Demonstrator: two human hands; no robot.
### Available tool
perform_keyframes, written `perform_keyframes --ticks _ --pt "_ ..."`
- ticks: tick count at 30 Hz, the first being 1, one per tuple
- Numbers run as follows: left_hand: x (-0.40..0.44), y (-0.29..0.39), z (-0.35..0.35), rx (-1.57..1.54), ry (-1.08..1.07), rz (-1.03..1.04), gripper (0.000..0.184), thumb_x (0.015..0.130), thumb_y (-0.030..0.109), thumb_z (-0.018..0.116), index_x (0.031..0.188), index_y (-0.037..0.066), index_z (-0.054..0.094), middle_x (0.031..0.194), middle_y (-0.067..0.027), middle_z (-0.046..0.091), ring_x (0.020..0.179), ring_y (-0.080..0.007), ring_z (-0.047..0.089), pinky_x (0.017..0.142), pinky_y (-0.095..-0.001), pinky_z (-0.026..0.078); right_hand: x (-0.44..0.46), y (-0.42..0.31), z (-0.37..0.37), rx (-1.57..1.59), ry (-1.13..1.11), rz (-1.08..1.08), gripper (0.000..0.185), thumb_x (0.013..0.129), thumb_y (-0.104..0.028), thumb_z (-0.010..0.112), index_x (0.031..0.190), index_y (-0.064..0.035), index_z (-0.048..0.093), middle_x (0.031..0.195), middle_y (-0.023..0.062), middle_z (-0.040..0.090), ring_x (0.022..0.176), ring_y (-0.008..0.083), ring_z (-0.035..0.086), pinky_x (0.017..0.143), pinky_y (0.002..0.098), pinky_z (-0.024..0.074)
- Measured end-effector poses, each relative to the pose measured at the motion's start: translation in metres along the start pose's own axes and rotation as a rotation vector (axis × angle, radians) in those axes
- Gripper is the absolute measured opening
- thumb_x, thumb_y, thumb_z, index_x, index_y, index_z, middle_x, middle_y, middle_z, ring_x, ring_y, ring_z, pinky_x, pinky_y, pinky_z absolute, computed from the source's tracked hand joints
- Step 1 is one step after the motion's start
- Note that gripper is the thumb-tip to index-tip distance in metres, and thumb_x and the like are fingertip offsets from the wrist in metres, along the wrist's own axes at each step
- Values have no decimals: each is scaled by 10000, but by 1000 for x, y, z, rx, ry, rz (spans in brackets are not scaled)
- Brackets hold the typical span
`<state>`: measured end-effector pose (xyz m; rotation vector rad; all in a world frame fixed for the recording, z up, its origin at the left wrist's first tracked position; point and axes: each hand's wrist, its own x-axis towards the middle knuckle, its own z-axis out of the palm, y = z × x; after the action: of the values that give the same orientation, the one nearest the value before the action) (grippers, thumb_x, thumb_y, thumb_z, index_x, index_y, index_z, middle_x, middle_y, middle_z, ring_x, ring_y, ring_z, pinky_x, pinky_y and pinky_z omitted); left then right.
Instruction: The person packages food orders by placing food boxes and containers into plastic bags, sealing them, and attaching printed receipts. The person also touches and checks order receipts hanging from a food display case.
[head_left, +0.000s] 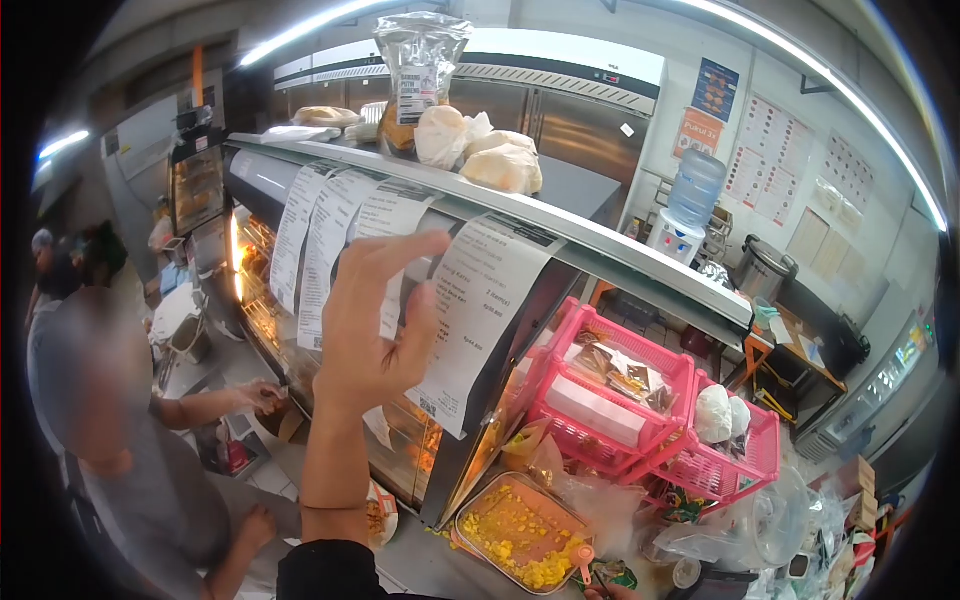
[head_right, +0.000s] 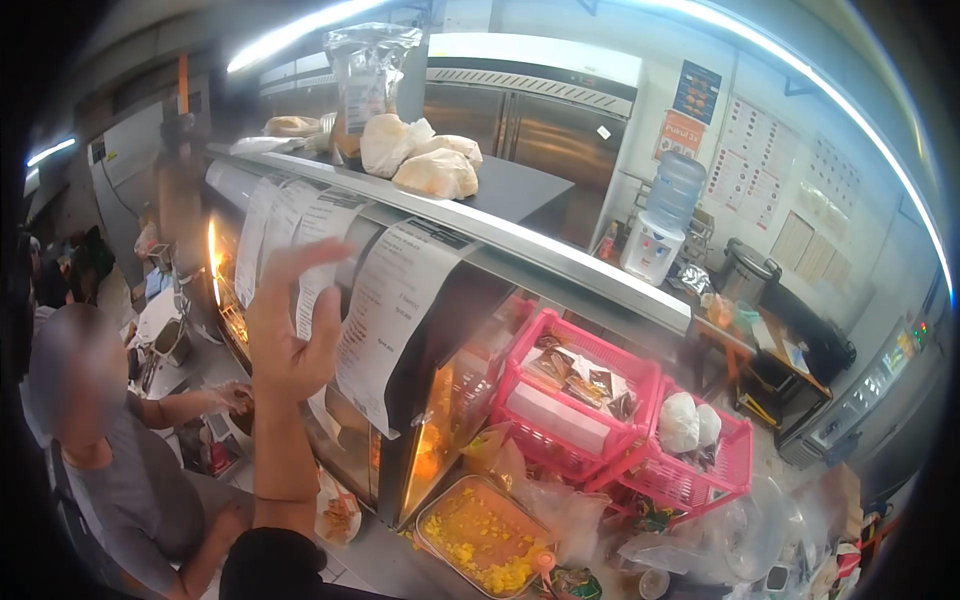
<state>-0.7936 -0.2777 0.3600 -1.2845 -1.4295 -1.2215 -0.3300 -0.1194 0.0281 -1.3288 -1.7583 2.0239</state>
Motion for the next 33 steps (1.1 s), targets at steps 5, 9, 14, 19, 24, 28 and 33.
perform_keyframes --ticks 5,9,14,19,24,28,33 --pt "-20 5 -8 -43 66 -67 307 799 -45 575 1101 -8 616 1033 -123 666 911 -263 603 815 -335 477 -14 -23 8 -303 10 -124 253 921 -267 636 1065 -60 642 912 95 664 783 214 606 723 342 489" --pt "-28 3 -14 -27 46 -110 303 797 -47 578 1093 -2 620 1024 -119 666 915 -257 604 811 -329 478 -26 -38 17 -485 18 -193 268 923 -275 635 1080 -59 654 924 101 681 778 215 616 716 338 490" --pt "-36 -10 -19 -29 12 -154 263 879 12 544 1136 -20 588 1048 -133 636 1000 -211 614 888 -289 454 -34 -51 30 -608 24 -242 288 925 -285 634 1099 -58 668 939 110 701 772 215 628 706 333 492" --pt "-21 -38 -17 50 44 -166 268 893 50 560 1154 2 600 1071 -116 622 1038 -209 579 926 -301 429 -38 -67 43 -708 29 -251 305 926 -292 633 1111 -54 679 952 118 718 774 218 643 702 329 495" --pt "3 -68 -9 128 40 -109 337 883 85 557 1215 27 575 1100 -156 608 1045 -307 527 959 -402 394 -35 -61 47 -707 32 -228 298 924 -291 633 1104 -58 681 960 120 715 784 218 639 711 330 497" --pt "10 -76 -6 148 22 -111 329 903 75 537 1228 31 574 1132 -149 609 1081 -293 532 975 -394 389 -30 -62 50 -706 43 -201 277 924 -281 631 1089 -61 664 941 111 688 792 211 624 719 327 491" --pt "-1 -74 -12 117 89 -157 296 919 27 507 1203 16 591 1176 -136 621 1082 -250 580 959 -350 425 -18 -36 44 -539 5 -136 237 923 -263 627 1049 -62 619 888 88 625 791 197 586 723 313 475"
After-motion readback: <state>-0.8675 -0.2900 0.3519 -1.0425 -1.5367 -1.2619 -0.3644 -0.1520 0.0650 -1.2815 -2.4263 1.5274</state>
